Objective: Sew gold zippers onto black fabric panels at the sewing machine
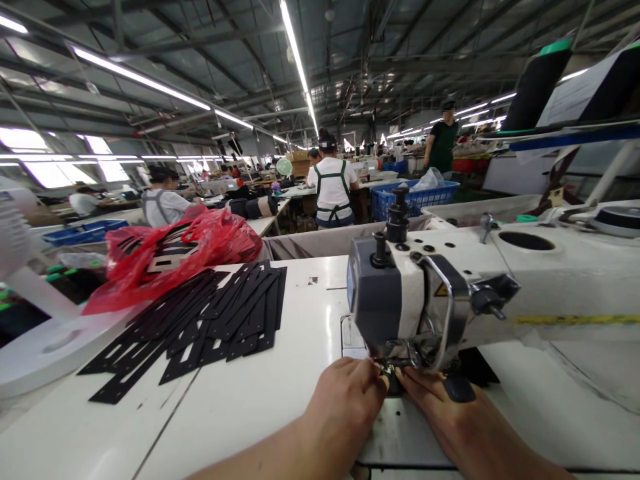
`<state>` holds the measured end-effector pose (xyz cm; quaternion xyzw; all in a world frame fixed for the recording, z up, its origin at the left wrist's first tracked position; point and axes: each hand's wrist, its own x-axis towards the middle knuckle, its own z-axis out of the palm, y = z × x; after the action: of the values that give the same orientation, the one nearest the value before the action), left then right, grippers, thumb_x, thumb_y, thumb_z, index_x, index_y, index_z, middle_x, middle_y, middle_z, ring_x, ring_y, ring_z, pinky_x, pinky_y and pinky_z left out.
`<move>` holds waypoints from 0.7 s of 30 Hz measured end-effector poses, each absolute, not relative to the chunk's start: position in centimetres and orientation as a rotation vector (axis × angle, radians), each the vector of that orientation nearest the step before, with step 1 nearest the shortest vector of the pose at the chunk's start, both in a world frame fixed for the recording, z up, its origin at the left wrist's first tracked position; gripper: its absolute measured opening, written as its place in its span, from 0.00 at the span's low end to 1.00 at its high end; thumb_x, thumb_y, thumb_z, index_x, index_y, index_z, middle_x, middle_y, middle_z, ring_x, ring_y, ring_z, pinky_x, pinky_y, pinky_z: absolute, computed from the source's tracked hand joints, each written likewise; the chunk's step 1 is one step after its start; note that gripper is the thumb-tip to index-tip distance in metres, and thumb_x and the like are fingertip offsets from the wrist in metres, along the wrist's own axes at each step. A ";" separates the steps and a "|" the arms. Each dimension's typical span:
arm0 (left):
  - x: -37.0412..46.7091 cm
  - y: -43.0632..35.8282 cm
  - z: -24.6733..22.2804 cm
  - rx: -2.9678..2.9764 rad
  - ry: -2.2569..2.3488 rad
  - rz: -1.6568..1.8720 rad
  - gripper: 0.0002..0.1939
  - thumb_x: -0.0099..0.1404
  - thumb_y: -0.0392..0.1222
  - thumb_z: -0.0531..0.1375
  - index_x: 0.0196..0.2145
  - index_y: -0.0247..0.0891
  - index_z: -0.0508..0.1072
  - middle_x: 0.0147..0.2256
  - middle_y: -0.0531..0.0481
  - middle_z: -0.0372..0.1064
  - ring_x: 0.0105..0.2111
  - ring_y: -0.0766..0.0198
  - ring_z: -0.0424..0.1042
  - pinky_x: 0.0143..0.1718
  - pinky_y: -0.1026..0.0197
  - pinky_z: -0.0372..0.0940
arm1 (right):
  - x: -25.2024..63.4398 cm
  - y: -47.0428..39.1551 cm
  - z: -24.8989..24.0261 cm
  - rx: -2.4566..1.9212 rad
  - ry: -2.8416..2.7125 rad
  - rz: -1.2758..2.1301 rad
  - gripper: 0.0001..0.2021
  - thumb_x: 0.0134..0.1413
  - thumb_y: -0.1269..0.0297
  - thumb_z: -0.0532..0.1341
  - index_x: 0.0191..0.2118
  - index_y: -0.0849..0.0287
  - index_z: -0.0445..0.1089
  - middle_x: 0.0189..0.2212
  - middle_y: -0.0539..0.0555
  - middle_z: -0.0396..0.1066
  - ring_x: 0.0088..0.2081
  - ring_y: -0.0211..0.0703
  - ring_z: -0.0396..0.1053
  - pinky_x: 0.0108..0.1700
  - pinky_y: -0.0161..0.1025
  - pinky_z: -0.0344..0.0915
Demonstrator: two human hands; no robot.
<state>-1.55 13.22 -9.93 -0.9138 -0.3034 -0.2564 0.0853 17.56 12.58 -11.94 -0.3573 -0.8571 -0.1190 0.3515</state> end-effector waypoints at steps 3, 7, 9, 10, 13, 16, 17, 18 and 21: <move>-1.7 13.2 -9.8 -2.742 -0.902 -0.753 0.05 0.65 0.32 0.54 0.31 0.32 0.68 0.29 0.48 0.69 0.28 0.59 0.70 0.30 0.58 0.68 | 17.5 12.5 -11.4 -0.942 -2.206 -0.264 0.19 0.63 0.73 0.43 0.39 0.59 0.71 0.32 0.56 0.75 0.34 0.40 0.74 0.36 0.34 0.72; -1.8 13.0 -9.7 -2.794 -0.888 -0.779 0.07 0.66 0.33 0.53 0.33 0.31 0.69 0.31 0.47 0.69 0.30 0.59 0.70 0.34 0.57 0.69 | 17.7 12.5 -11.0 -0.889 -2.240 -0.327 0.19 0.62 0.74 0.43 0.39 0.60 0.71 0.33 0.56 0.75 0.34 0.41 0.74 0.36 0.34 0.72; -1.8 13.1 -9.7 -2.806 -0.876 -0.778 0.07 0.67 0.33 0.53 0.33 0.31 0.69 0.31 0.46 0.69 0.31 0.59 0.70 0.35 0.57 0.69 | 17.9 12.5 -11.6 -0.916 -2.245 -0.321 0.18 0.61 0.75 0.44 0.41 0.59 0.71 0.34 0.56 0.75 0.35 0.41 0.74 0.38 0.35 0.72; -1.8 13.1 -9.7 -2.803 -0.877 -0.772 0.07 0.66 0.33 0.53 0.33 0.31 0.69 0.31 0.46 0.69 0.31 0.59 0.70 0.35 0.57 0.69 | 17.9 12.6 -12.0 -0.936 -2.254 -0.306 0.18 0.61 0.75 0.45 0.42 0.58 0.71 0.35 0.56 0.75 0.36 0.41 0.73 0.39 0.36 0.71; -1.8 13.3 -9.8 -2.800 -0.896 -0.721 0.06 0.66 0.33 0.54 0.33 0.32 0.70 0.30 0.46 0.69 0.31 0.59 0.70 0.35 0.57 0.69 | 18.1 12.8 -13.1 -0.966 -2.272 -0.279 0.17 0.60 0.75 0.46 0.43 0.56 0.70 0.36 0.55 0.74 0.37 0.41 0.73 0.41 0.36 0.71; -1.9 13.4 -9.9 -2.803 -0.906 -0.677 0.06 0.65 0.32 0.54 0.33 0.32 0.70 0.31 0.46 0.69 0.32 0.59 0.70 0.36 0.58 0.69 | 18.2 13.0 -13.4 -0.978 -2.268 -0.273 0.17 0.60 0.75 0.46 0.44 0.56 0.70 0.35 0.54 0.74 0.36 0.41 0.73 0.39 0.36 0.71; -1.9 13.5 -9.9 -2.806 -0.909 -0.663 0.05 0.65 0.32 0.54 0.33 0.33 0.69 0.31 0.47 0.69 0.32 0.60 0.70 0.37 0.58 0.68 | 18.2 13.0 -13.3 -0.985 -2.268 -0.269 0.17 0.60 0.74 0.46 0.44 0.55 0.70 0.34 0.54 0.74 0.36 0.41 0.73 0.39 0.36 0.71; -1.9 13.5 -9.8 -2.811 -0.911 -0.652 0.05 0.65 0.32 0.54 0.34 0.32 0.69 0.31 0.46 0.69 0.33 0.60 0.70 0.37 0.58 0.68 | 18.2 13.0 -13.1 -0.989 -2.269 -0.265 0.16 0.61 0.74 0.47 0.44 0.55 0.70 0.34 0.54 0.74 0.36 0.41 0.73 0.38 0.36 0.71; -1.9 13.6 -9.8 -2.823 -0.911 -0.641 0.04 0.65 0.31 0.54 0.34 0.32 0.69 0.32 0.47 0.69 0.33 0.60 0.70 0.38 0.58 0.68 | 17.9 12.9 -12.6 -1.008 -2.257 -0.254 0.17 0.61 0.73 0.46 0.42 0.54 0.70 0.32 0.53 0.74 0.34 0.41 0.73 0.37 0.36 0.71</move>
<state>-1.95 13.57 -9.75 -0.9289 -0.2999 -0.2109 0.0532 17.89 12.91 -12.62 -0.3840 -0.8597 -0.0966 0.3227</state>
